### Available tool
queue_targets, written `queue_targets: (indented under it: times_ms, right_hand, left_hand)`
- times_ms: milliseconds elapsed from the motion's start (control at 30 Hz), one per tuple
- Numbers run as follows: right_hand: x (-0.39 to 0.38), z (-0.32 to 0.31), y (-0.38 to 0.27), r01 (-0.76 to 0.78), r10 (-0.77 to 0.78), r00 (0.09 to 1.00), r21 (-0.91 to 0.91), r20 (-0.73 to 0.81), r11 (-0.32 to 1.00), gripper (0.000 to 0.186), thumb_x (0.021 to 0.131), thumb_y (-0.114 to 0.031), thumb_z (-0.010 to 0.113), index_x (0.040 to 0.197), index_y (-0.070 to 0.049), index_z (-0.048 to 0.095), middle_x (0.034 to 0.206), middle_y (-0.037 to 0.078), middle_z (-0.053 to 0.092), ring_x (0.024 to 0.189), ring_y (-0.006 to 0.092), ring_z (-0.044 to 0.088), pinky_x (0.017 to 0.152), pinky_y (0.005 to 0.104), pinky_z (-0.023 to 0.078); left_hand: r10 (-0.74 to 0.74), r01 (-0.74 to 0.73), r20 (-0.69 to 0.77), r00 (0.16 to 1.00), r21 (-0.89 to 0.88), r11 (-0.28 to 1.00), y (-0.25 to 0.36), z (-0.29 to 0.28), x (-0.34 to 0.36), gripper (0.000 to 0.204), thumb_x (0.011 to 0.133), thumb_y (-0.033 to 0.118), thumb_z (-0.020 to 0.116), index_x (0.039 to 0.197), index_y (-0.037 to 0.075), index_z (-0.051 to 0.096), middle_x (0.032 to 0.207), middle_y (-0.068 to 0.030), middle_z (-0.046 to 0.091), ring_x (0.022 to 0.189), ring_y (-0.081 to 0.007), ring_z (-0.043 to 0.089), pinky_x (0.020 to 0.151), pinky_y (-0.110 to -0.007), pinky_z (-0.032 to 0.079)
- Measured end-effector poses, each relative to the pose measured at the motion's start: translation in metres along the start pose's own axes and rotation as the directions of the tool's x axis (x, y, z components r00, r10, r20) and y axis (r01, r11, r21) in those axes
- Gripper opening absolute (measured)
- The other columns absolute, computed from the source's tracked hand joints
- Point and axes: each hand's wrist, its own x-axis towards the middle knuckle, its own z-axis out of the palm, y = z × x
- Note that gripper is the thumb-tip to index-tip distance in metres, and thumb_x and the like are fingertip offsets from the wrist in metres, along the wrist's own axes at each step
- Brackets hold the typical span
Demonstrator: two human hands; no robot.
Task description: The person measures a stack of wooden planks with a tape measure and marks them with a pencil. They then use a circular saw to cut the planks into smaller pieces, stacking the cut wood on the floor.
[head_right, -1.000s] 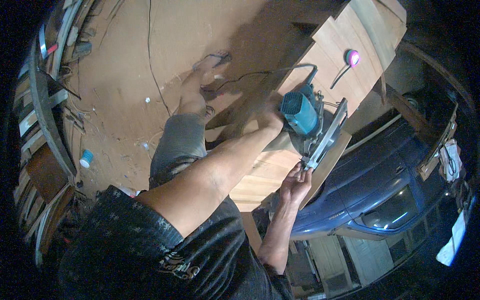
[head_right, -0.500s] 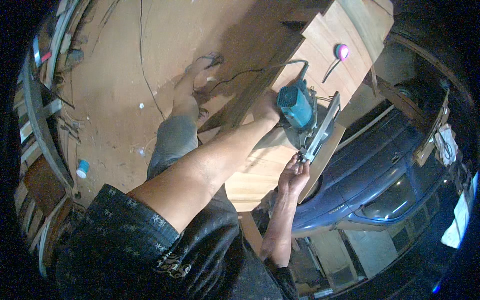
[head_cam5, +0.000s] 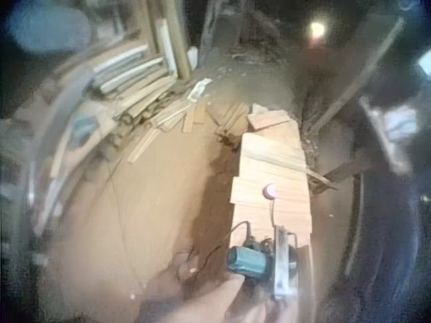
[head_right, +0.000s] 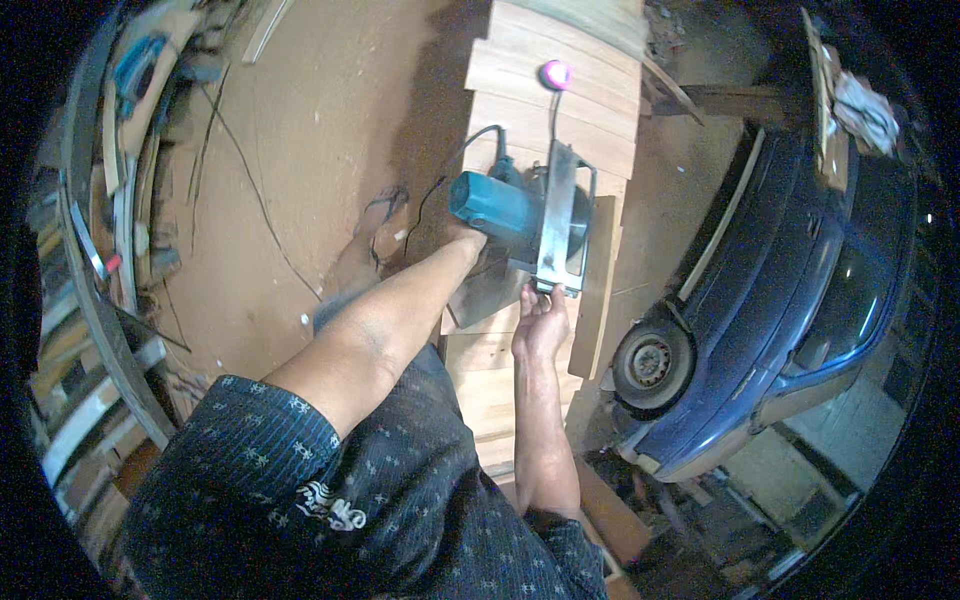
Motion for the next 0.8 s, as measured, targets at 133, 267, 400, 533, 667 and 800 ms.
queue_targets:
  times_ms: [133, 267, 400, 533, 667, 800]
  right_hand:
    - [0.002, -0.003, 0.001, 0.031, -0.032, 0.999, 0.036, 0.032, 0.999, 0.032, 0.104, -0.026, 0.053, 0.118, 0.003, 0.054, 0.097, 0.015, 0.062, 0.080, 0.0237, 0.067, 0.070, 0.0317, 0.058]
    - [-0.004, -0.021, 0.002, 0.068, -0.063, 0.992, -0.039, 0.112, 0.997, 0.029, 0.104, -0.025, 0.054, 0.119, -0.001, 0.050, 0.097, 0.015, 0.063, 0.078, 0.0224, 0.067, 0.067, 0.0315, 0.059]
    - [-0.013, -0.038, 0.005, 0.148, -0.131, 0.975, -0.081, 0.178, 0.986, 0.025, 0.103, -0.025, 0.056, 0.111, -0.002, 0.055, 0.093, 0.012, 0.065, 0.073, 0.0203, 0.066, 0.062, 0.0303, 0.056]
    - [0.024, -0.092, 0.070, 0.292, -0.245, 0.956, -0.445, 0.162, 0.847, 0.030, 0.098, -0.025, 0.063, 0.114, 0.000, 0.061, 0.088, 0.013, 0.069, 0.079, 0.0220, 0.067, 0.073, 0.0315, 0.055]
    - [0.020, -0.079, 0.088, -0.046, -0.187, 0.970, -0.868, -0.158, 0.494, 0.087, 0.074, -0.041, 0.084, 0.136, 0.005, 0.043, 0.129, 0.030, 0.055, 0.116, 0.0369, 0.060, 0.100, 0.0434, 0.049]
    - [0.015, -0.064, 0.095, -0.207, -0.072, 0.961, -0.871, -0.266, 0.446, 0.101, 0.066, -0.045, 0.089, 0.137, 0.004, 0.037, 0.135, 0.031, 0.050, 0.121, 0.0414, 0.056, 0.102, 0.0444, 0.049]
  left_hand:
    - [0.257, -0.330, 0.214, 0.942, 0.727, 0.602, 0.033, -0.027, -0.023, 0.036, 0.097, 0.034, 0.057, 0.103, 0.001, 0.071, 0.097, -0.0112, 0.071, 0.091, -0.0204, 0.067, 0.081, -0.037, 0.054]
    - [0.074, -0.419, 0.514, 0.855, 0.598, 0.683, 0.066, -0.089, -0.056, 0.029, 0.100, 0.029, 0.055, 0.106, 0.003, 0.069, 0.092, -0.0093, 0.069, 0.086, -0.0176, 0.066, 0.074, -0.033, 0.055]
    - [0.010, -0.229, 0.578, 0.816, 0.307, 0.924, 0.113, -0.135, -0.139, 0.040, 0.099, 0.034, 0.062, 0.118, -0.001, 0.062, 0.094, -0.0096, 0.067, 0.077, -0.0137, 0.065, 0.064, -0.028, 0.056]
    - [0.098, -0.360, 0.700, 0.707, 0.238, 0.902, 0.129, -0.107, -0.182, 0.046, 0.097, 0.038, 0.064, 0.121, -0.001, 0.061, 0.100, -0.0079, 0.068, 0.074, -0.0124, 0.064, 0.063, -0.027, 0.056]
    - [-0.001, -0.436, 0.779, 0.627, 0.351, 0.829, 0.143, -0.080, -0.188, 0.040, 0.092, 0.027, 0.072, 0.119, -0.003, 0.063, 0.098, -0.0073, 0.069, 0.074, -0.0116, 0.064, 0.062, -0.025, 0.057]
    - [0.015, -0.497, 0.774, 0.633, 0.391, 0.775, 0.143, -0.078, -0.202, 0.036, 0.090, 0.011, 0.073, 0.120, -0.005, 0.063, 0.094, -0.0070, 0.070, 0.072, -0.0116, 0.065, 0.060, -0.024, 0.057]
